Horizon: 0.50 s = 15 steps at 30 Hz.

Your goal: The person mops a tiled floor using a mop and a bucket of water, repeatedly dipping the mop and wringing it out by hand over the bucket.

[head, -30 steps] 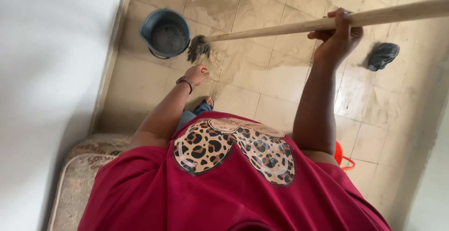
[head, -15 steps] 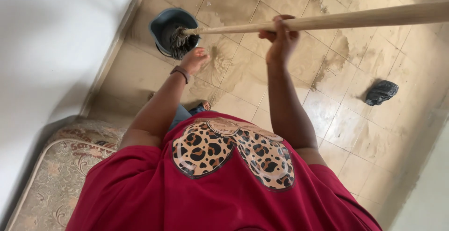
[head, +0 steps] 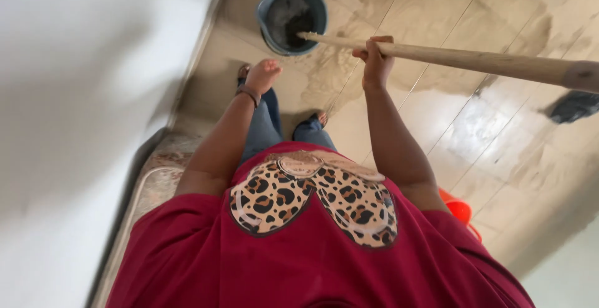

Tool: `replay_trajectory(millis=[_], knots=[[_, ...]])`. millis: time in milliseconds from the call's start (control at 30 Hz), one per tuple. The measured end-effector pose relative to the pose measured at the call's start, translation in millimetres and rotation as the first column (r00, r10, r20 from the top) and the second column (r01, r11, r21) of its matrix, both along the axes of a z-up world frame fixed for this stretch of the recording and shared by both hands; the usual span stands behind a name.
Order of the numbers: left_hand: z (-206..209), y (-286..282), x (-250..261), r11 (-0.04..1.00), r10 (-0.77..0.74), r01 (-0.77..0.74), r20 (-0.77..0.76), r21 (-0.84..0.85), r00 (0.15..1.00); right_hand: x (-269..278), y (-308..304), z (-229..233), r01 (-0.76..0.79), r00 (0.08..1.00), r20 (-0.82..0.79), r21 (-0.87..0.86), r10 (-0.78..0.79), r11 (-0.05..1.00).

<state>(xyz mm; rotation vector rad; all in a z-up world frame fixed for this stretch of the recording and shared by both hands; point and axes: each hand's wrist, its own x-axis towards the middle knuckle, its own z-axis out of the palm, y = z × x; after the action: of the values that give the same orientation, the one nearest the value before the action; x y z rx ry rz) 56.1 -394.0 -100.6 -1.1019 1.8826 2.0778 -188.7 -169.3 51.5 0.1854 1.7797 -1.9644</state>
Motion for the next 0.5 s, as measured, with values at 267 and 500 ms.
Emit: replay_trajectory(millis=[267, 500], knots=[[-28.6, -59.3, 14.2, 0.996, -0.034, 0.046, 0.159, -0.073, 0.987, -3.4, -27.8, -13.6, -0.07, 0.997, 0.049, 0.133, 0.064, 0.989], [-26.5, -53.7, -26.0, 0.995, -0.043, 0.031, 0.128, 0.096, 0.991, 56.2, -8.5, -16.1, 0.114, 0.99, 0.049, 0.256, -0.13, 0.96]])
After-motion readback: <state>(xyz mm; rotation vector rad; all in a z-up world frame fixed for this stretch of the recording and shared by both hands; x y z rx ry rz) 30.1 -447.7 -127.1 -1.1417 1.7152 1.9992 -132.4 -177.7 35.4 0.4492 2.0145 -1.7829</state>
